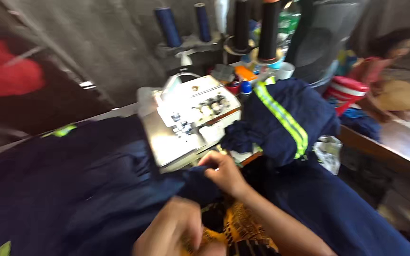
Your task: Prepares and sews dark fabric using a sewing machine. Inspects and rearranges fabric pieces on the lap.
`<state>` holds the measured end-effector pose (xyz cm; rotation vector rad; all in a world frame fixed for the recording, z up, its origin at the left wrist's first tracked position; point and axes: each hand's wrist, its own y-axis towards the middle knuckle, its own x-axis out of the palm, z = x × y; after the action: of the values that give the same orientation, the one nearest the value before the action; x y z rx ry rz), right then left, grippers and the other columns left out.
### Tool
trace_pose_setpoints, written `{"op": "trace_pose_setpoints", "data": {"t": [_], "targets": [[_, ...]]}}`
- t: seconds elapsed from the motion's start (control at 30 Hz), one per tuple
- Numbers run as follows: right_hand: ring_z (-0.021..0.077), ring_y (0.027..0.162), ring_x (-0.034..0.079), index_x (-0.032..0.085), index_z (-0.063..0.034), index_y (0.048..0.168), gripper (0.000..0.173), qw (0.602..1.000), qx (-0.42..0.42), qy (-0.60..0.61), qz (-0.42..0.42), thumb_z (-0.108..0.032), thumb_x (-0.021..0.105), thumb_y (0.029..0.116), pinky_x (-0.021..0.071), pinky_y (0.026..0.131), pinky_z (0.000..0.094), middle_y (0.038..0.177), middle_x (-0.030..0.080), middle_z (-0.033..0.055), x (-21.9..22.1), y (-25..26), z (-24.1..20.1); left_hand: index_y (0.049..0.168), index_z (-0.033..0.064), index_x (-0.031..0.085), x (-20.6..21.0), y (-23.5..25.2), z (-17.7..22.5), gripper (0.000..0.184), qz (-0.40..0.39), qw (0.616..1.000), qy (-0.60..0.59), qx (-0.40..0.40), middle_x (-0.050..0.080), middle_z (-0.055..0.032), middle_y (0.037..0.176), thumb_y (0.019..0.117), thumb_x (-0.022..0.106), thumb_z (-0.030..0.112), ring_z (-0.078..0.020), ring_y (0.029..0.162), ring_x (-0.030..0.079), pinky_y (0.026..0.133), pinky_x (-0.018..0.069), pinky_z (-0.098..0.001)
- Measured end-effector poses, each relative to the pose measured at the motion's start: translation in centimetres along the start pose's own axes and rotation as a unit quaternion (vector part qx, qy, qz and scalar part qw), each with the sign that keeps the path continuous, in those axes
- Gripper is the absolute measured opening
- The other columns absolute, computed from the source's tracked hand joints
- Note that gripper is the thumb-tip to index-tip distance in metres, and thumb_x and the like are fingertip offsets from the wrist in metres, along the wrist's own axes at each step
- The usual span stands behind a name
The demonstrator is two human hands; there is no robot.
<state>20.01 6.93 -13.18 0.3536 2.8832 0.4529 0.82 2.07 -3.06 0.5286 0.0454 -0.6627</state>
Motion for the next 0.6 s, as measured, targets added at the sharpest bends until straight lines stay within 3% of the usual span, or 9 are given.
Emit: {"op": "trace_pose_setpoints", "data": {"t": [0.03,0.1,0.2,0.27,0.4,0.5,0.6], "targets": [[0.0086,0.081,0.067,0.071,0.0005,0.096,0.013,1.0,-0.004,0.008,0.011,0.0,0.066,0.0848,0.0573,0.076,0.0271,0.089,0.071,0.0066,0.2,0.1,-0.2,0.107,0.0134,0.06,0.2,-0.1,-3.5,0.037,0.05,0.996,0.063,-0.044,0.061,0.0032,0.095,0.0874,0.079,0.038,-0.0054,0.08,0.063,0.069,0.0579,-0.0247],[0.0038,0.077,0.066,0.071,-0.0025,0.092,0.008,0.999,-0.016,0.025,0.025,-0.002,0.066,0.0847,0.0566,0.071,0.0223,0.085,0.07,0.0018,1.0,0.3,-0.9,0.112,0.004,0.059,1.2,-0.9,-8.9,0.06,0.16,0.972,0.148,-0.088,0.062,-0.0053,0.107,0.078,0.085,0.045,-0.0102,0.092,0.067,0.069,0.0626,-0.0278],[-0.0014,0.073,0.064,0.07,-0.0053,0.088,0.006,0.998,-0.035,0.041,0.027,-0.003,0.067,0.0841,0.0549,0.067,0.0164,0.081,0.069,-0.0029,2.5,0.4,-2.1,0.117,-0.0055,0.056,1.9,-0.9,-11.9,0.072,0.241,0.952,0.165,-0.094,0.061,-0.014,0.114,0.0732,0.089,0.04,-0.0147,0.1,0.067,0.075,0.0623,-0.0294],[-0.0018,0.071,0.064,0.071,-0.0062,0.087,0.005,0.997,-0.047,0.048,0.024,-0.003,0.068,0.0839,0.0544,0.066,0.0153,0.079,0.07,-0.0038,2.9,0.6,-2.6,0.113,-0.0039,0.058,1.4,-0.5,-12.5,0.062,0.264,0.949,0.154,-0.074,0.062,-0.0118,0.111,0.0753,0.089,0.034,-0.0129,0.1,0.067,0.08,0.0625,-0.0283],[-0.0029,0.069,0.064,0.072,-0.0054,0.085,0.005,0.994,-0.077,0.072,0.025,-0.002,0.071,0.0826,0.054,0.064,0.0133,0.078,0.07,-0.0039,3.0,0.8,-2.8,0.097,0.001,0.072,-0.1,0.3,-13.0,0.015,0.273,0.939,0.207,-0.015,0.069,-0.0053,0.103,0.0872,0.072,0.012,-0.006,0.098,0.067,0.087,0.058,-0.0221],[-0.0021,0.074,0.066,0.074,-0.0063,0.086,0.006,0.993,-0.099,0.036,0.048,-0.003,0.071,0.0829,0.056,0.068,0.0142,0.082,0.072,-0.0027,2.2,1.0,-2.1,0.1,-0.0008,0.073,-1.1,0.1,-12.6,0.014,0.272,0.938,0.214,-0.027,0.073,-0.0041,0.102,0.0927,0.063,0.005,-0.0029,0.096,0.069,0.086,0.0576,-0.0196],[0.0035,0.084,0.07,0.078,-0.0073,0.092,0.015,0.986,-0.139,-0.084,0.033,-0.003,0.066,0.0837,0.0578,0.078,0.0196,0.089,0.075,0.0016,0.7,1.4,-0.8,0.107,-0.0006,0.067,-2.4,-0.2,-11.5,0.022,0.276,0.951,0.121,-0.066,0.071,0.0009,0.097,0.0993,0.047,0.001,-0.0006,0.087,0.067,0.078,0.0573,-0.0191]]}}
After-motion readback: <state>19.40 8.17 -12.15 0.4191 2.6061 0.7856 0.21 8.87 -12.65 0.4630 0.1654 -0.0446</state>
